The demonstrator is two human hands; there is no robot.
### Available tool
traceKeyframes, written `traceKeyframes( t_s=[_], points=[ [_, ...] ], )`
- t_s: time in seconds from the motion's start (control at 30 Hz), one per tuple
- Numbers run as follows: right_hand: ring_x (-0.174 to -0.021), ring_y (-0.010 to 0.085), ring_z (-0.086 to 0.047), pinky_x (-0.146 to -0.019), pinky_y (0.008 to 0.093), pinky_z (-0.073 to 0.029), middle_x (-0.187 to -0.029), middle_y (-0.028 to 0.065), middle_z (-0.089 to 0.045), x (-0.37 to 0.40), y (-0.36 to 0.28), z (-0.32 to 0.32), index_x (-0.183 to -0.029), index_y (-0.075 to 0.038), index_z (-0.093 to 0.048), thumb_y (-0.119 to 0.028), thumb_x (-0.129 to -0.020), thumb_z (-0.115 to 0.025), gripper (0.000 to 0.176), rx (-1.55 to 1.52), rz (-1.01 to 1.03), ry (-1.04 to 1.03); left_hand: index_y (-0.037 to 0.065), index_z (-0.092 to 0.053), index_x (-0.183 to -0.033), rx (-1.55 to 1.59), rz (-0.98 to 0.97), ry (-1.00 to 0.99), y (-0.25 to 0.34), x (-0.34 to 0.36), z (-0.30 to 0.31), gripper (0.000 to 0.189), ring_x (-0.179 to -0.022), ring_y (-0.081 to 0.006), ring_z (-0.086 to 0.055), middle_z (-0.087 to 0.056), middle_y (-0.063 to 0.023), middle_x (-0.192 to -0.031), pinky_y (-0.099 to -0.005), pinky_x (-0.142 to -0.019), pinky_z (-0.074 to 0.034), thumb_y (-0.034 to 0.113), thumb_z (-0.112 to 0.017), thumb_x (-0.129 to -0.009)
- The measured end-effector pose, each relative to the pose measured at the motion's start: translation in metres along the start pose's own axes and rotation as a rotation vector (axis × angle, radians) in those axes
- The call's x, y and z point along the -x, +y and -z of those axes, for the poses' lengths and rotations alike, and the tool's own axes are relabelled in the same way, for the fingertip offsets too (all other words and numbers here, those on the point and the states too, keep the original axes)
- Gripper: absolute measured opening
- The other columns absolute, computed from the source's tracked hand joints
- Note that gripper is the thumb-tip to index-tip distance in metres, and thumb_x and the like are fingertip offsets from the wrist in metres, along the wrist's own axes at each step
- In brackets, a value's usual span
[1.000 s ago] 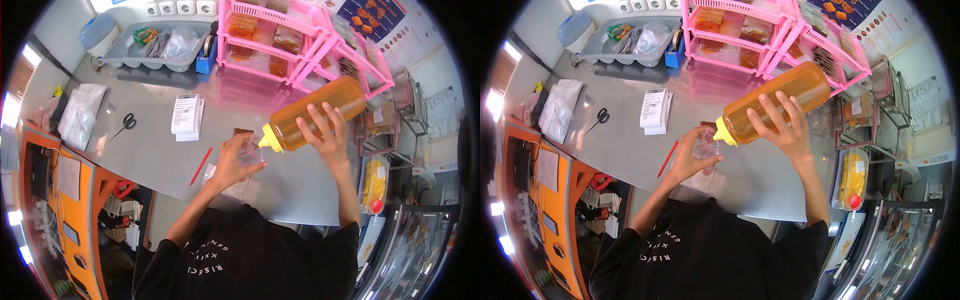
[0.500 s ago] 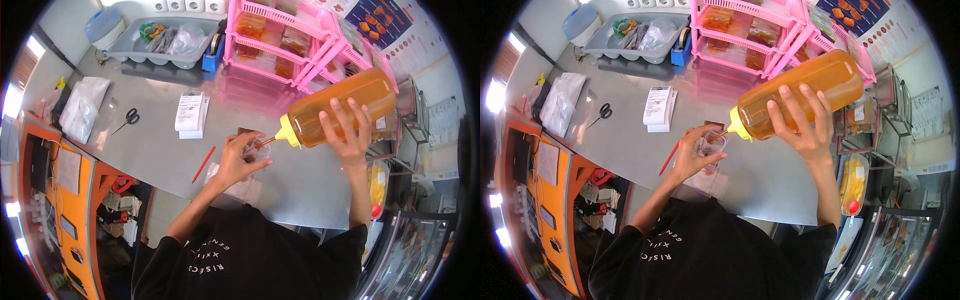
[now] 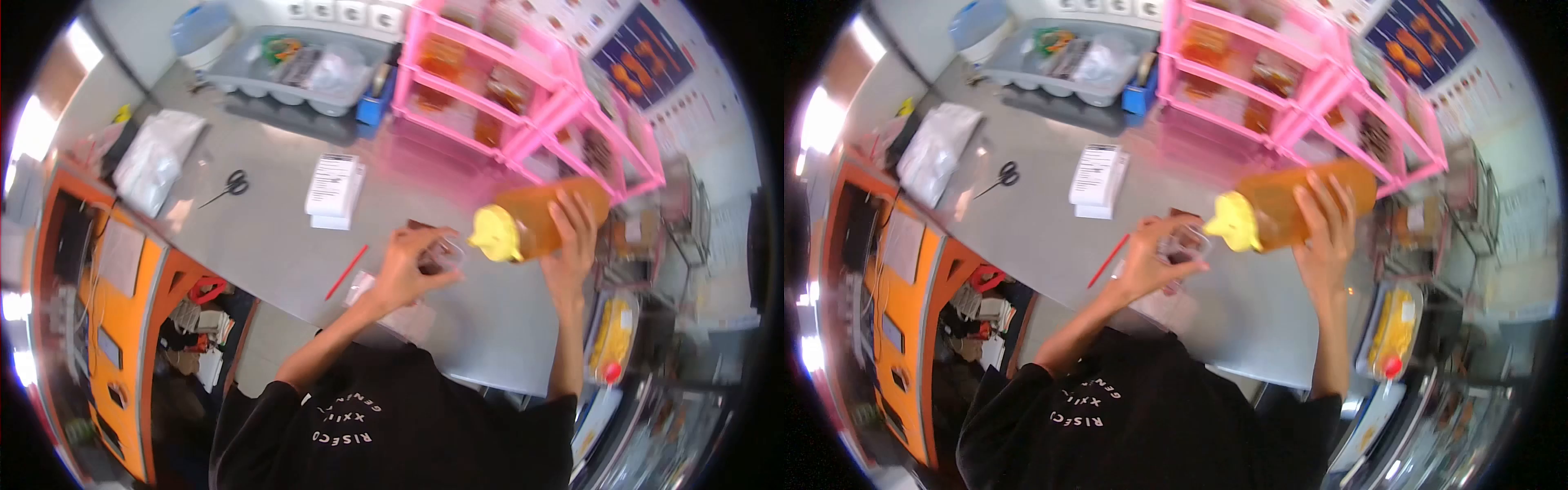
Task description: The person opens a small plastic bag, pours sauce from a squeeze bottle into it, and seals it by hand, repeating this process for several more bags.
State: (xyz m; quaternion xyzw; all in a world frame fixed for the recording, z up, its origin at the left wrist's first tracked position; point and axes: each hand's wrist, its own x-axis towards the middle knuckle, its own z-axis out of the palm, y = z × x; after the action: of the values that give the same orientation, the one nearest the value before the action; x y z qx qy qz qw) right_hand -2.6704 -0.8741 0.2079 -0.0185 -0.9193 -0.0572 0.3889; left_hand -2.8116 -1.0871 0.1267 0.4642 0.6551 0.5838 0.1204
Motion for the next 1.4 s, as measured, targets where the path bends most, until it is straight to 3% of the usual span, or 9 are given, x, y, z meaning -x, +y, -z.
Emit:
traceKeyframes(
  t_s=[0.33, 0.5, 0.53, 0.63, 0.73, 0.83, 0.93, 1.07, 1.4],
  points=[
    [-0.113, 0.0301, -0.051, -0.100, 0.0450, -0.043, -0.134, 0.0196, -0.044, 0.106, 0.013, -0.099, -0.133, 0.003, -0.037, -0.013, -0.063, -0.086, 0.086, -0.401, -0.889, 0.158, 0.006, -0.059, -0.114, -0.001, 0.066, 0.041, -0.005, 0.015, -0.007, 0.063, -0.087, -0.0224, -0.060, -0.065, -0.0084, -0.103, -0.0339, -0.093, -0.034, 0.036, -0.082, -0.064],
    [-0.110, 0.0336, -0.053, -0.099, 0.0445, -0.044, -0.125, 0.0228, -0.049, 0.115, -0.001, -0.110, -0.134, 0.004, -0.032, -0.012, -0.069, -0.082, 0.084, -0.446, -0.993, 0.195, 0.003, -0.058, -0.115, 0.116, 0.142, 0.081, -0.009, 0.017, -0.008, 0.065, -0.090, -0.0243, -0.059, -0.064, -0.0108, -0.105, -0.0349, -0.093, -0.034, 0.037, -0.082, -0.064],
    [-0.109, 0.0244, -0.050, -0.080, 0.0409, -0.051, -0.127, 0.0199, -0.047, 0.156, 0.040, -0.137, -0.134, 0.003, -0.035, -0.019, -0.078, -0.076, 0.073, -0.015, -0.486, 0.218, 0.002, -0.057, -0.115, 0.128, 0.146, 0.086, -0.009, 0.017, -0.008, 0.066, -0.091, -0.0252, -0.059, -0.064, -0.0113, -0.105, -0.0358, -0.092, -0.035, 0.037, -0.082, -0.064],
    [-0.127, 0.0286, -0.030, -0.090, 0.0551, -0.044, -0.145, 0.0209, -0.017, 0.162, 0.041, -0.130, -0.143, -0.002, -0.011, -0.037, -0.071, -0.082, 0.107, -0.278, -0.673, 0.050, 0.001, -0.057, -0.114, 0.161, 0.171, 0.104, -0.010, 0.017, -0.012, 0.066, -0.092, -0.0273, -0.059, -0.064, -0.0128, -0.105, -0.0377, -0.090, -0.038, 0.038, -0.081, -0.065],
    [-0.127, 0.0392, -0.030, -0.100, 0.0685, -0.025, -0.145, 0.0196, -0.023, 0.087, -0.031, -0.089, -0.142, 0.000, -0.021, -0.054, -0.074, -0.072, 0.100, 0.164, -0.508, 0.400, 0.001, -0.056, -0.114, 0.171, 0.196, 0.142, -0.005, 0.014, -0.016, 0.065, -0.094, -0.0278, -0.059, -0.063, -0.0138, -0.107, -0.0381, -0.090, -0.039, 0.037, -0.081, -0.065],
    [-0.109, 0.0323, -0.053, -0.096, 0.0442, -0.044, -0.119, 0.0209, -0.052, 0.087, -0.066, -0.064, -0.129, 0.004, -0.038, -0.009, -0.076, -0.075, 0.066, 0.056, -0.362, 0.317, 0.002, -0.056, -0.115, 0.257, 0.216, 0.173, -0.004, 0.011, -0.019, 0.064, -0.098, -0.0275, -0.057, -0.062, -0.0133, -0.109, -0.0381, -0.091, -0.038, 0.034, -0.080, -0.066],
    [-0.106, 0.0312, -0.054, -0.092, 0.0440, -0.043, -0.114, 0.0183, -0.052, 0.085, -0.111, -0.069, -0.121, 0.004, -0.044, -0.006, -0.081, -0.068, 0.048, -0.316, -0.292, 0.066, 0.003, -0.055, -0.116, 0.275, 0.204, 0.140, -0.001, 0.010, -0.024, 0.062, -0.101, -0.0268, -0.056, -0.061, -0.0120, -0.111, -0.0387, -0.091, -0.038, 0.030, -0.079, -0.066],
    [-0.097, 0.0259, -0.056, -0.084, 0.0382, -0.046, -0.106, 0.0151, -0.055, 0.083, -0.145, -0.082, -0.116, 0.004, -0.047, -0.008, -0.090, -0.057, 0.030, -0.594, -0.801, 0.155, 0.003, -0.054, -0.116, 0.170, 0.184, 0.093, 0.007, 0.015, -0.030, 0.063, -0.104, -0.0264, -0.055, -0.061, -0.0103, -0.111, -0.0397, -0.091, -0.039, 0.028, -0.079, -0.065],
    [-0.092, 0.0192, -0.054, -0.084, 0.0326, -0.043, -0.098, 0.0134, -0.057, 0.060, -0.129, -0.057, -0.099, 0.002, -0.049, -0.013, -0.094, -0.050, 0.016, -1.039, -1.031, 0.131, -0.003, -0.058, -0.113, 0.453, 0.078, 0.036, -0.009, 0.014, -0.011, 0.035, -0.084, -0.0200, -0.066, -0.067, -0.0129, -0.095, -0.0307, -0.074, -0.053, 0.007, -0.068, -0.081]
  ],
)
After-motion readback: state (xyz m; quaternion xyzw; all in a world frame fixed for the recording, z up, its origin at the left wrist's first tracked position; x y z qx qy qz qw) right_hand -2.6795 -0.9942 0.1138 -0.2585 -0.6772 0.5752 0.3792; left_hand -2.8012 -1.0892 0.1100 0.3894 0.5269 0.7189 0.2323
